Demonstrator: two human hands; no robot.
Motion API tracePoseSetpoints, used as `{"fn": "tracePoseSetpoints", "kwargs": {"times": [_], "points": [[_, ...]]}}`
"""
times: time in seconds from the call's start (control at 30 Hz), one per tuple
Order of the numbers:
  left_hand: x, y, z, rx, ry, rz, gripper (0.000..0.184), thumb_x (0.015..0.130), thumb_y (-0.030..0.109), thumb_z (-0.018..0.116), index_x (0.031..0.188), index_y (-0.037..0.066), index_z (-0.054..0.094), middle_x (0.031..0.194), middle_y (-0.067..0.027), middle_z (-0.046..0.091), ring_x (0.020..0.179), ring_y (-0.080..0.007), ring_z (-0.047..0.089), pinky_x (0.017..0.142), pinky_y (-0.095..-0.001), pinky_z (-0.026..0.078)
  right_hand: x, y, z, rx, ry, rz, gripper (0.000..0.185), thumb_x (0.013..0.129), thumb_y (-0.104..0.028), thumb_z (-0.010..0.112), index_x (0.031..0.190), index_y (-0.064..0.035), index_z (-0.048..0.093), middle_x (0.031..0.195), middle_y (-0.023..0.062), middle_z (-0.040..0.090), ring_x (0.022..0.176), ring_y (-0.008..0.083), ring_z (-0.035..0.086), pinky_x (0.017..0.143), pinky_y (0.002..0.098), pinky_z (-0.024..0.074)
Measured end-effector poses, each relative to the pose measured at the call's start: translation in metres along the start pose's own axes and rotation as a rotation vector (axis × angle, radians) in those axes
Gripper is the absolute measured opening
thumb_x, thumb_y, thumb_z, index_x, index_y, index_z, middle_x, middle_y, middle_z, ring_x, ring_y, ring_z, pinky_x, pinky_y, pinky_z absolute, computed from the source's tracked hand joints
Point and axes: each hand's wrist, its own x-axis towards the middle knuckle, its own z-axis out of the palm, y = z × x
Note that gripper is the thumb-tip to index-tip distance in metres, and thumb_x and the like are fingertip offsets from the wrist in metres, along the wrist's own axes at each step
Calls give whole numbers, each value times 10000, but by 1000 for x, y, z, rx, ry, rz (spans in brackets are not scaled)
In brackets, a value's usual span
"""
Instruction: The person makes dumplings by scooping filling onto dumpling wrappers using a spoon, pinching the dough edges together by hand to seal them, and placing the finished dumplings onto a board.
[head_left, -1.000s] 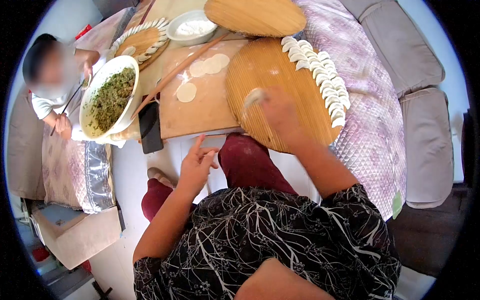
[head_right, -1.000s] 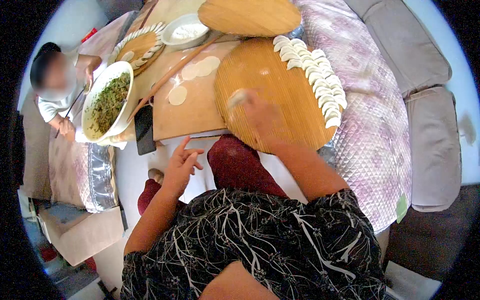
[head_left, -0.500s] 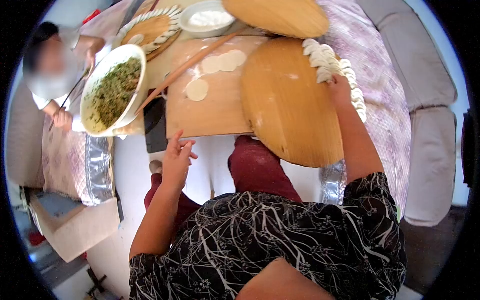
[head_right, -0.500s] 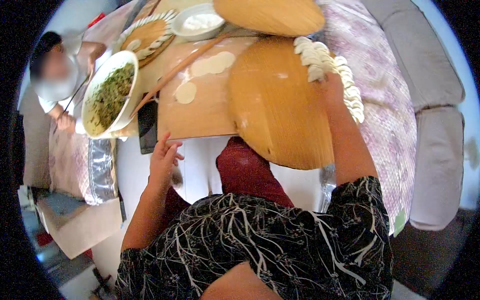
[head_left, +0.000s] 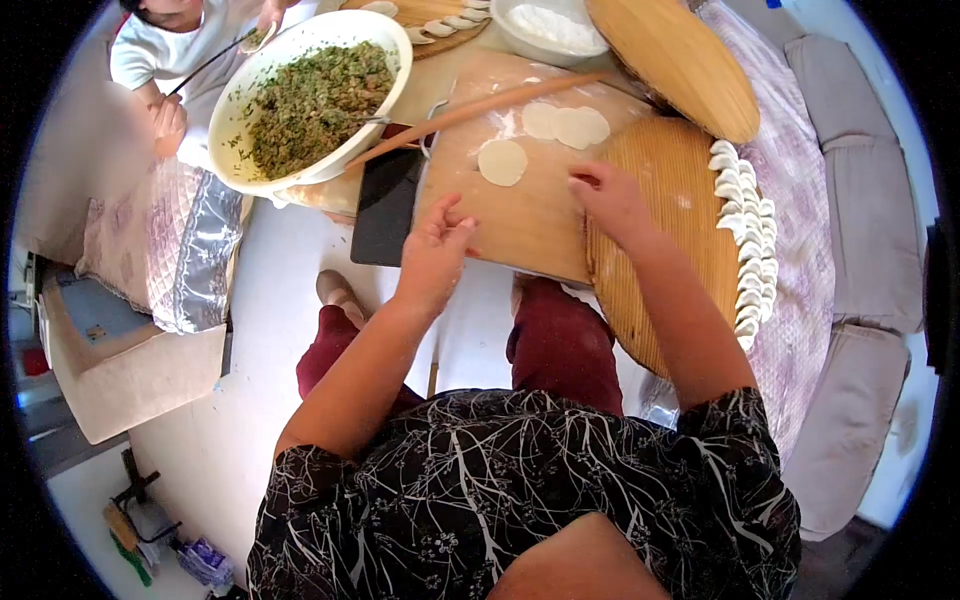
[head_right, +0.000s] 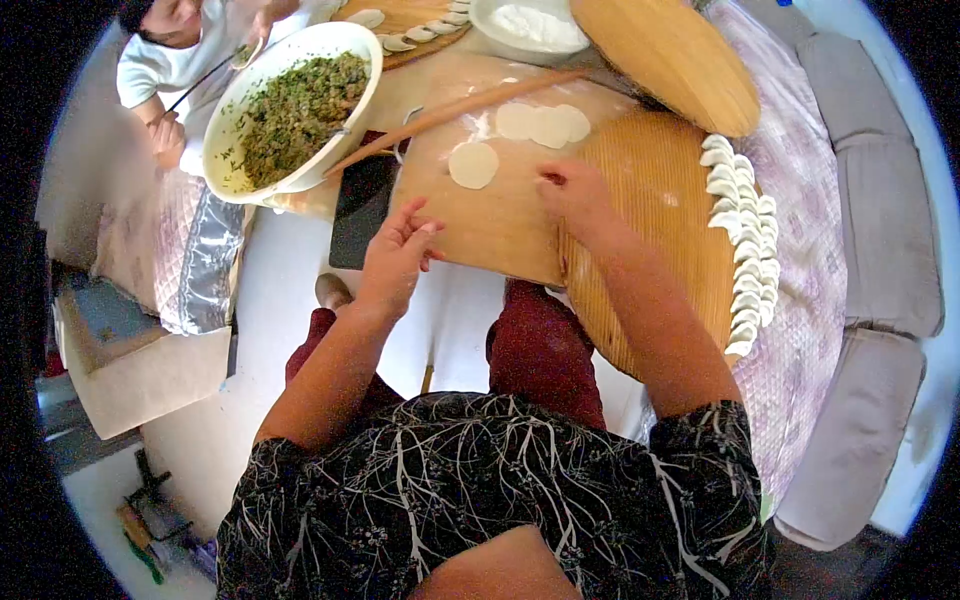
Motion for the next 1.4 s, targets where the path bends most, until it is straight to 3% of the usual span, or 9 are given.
{"fn": "tracePoseSetpoints", "kwargs": {"times": [0.33, 0.6, 0.73, 0.9, 1.0, 1.07, 1.13, 1.3, 1.4], "points": [[16, 6, -5, -170, 38, -27, 387, 845, 127, 516, 1212, 31, 440, 934, -57, 567, 634, -92, 514, 533, -202, 392, 63, -36, 61, -239, 57, 185, 332, 683, -245, 700, 869, 11, 598, 848, 142, 626, 765, 228, 605, 702, 311, 476], [19, 0, -3, -274, 10, -5, 349, 850, 117, 508, 1185, 33, 460, 925, -40, 562, 662, -82, 511, 550, -197, 405, 56, -58, 39, -222, -357, 522, 270, 630, -239, 755, 630, -30, 584, 622, 43, 557, 605, 118, 513, 548, 258, 405], [14, -7, -6, -285, -32, 76, 326, 854, 96, 500, 1173, 36, 470, 914, -37, 562, 669, -81, 513, 578, -196, 419, 38, -62, 35, -144, -241, 302, 204, 673, -193, 727, 704, -44, 592, 663, 32, 567, 627, 105, 523, 566, 262, 421], [7, -3, -20, -354, -82, 18, 272, 866, 98, 492, 1120, 0, 496, 879, -48, 572, 649, -85, 516, 592, -206, 429, 32, -81, 20, 1019, -93, 252, 191, 740, -104, 652, 907, -52, 576, 724, -14, 590, 662, 119, 554, 607, 227, 438], [11, 2, -31, -454, -99, 6, 243, 873, 110, 492, 1088, -1, 513, 871, -48, 576, 651, -86, 521, 586, -210, 431, 33, -65, 26, 983, -158, 378, 153, 762, -98, 626, 901, -40, 596, 754, 3, 611, 725, 125, 578, 643, 229, 442], [13, 7, -39, -535, -99, -61, 233, 876, 120, 491, 1078, 7, 519, 869, -46, 578, 669, -87, 527, 604, -210, 430, 34, -60, 31, 539, -251, 378, 162, 777, -117, 618, 911, -28, 609, 780, 14, 621, 719, 117, 581, 632, 233, 447], [18, 4, -44, -516, -69, -30, 240, 878, 121, 490, 1089, 11, 516, 891, -47, 576, 703, -95, 531, 644, -217, 432, 35, -56, 36, -255, -147, 277, 161, 779, -126, 623, 889, -9, 620, 784, 16, 615, 687, 93, 557, 610, 222, 443], [19, 15, -53, -509, 66, 127, 278, 893, 160, 474, 1127, 11, 498, 1000, -62, 566, 862, -135, 541, 802, -255, 423, 26, -109, 34, 292, -279, 242, 130, 773, -102, 631, 851, 1, 627, 758, 11, 598, 665, 76, 531, 597, 211, 437], [13, 29, -58, -912, -72, -24, 327, 906, 207, 452, 1156, -2, 478, 1076, -73, 551, 961, -155, 532, 876, -275, 400, 20, -142, 46, 433, -364, 145, 120, 771, -91, 633, 848, 2, 625, 757, 8, 595, 664, 73, 528, 601, 208, 435]]}}
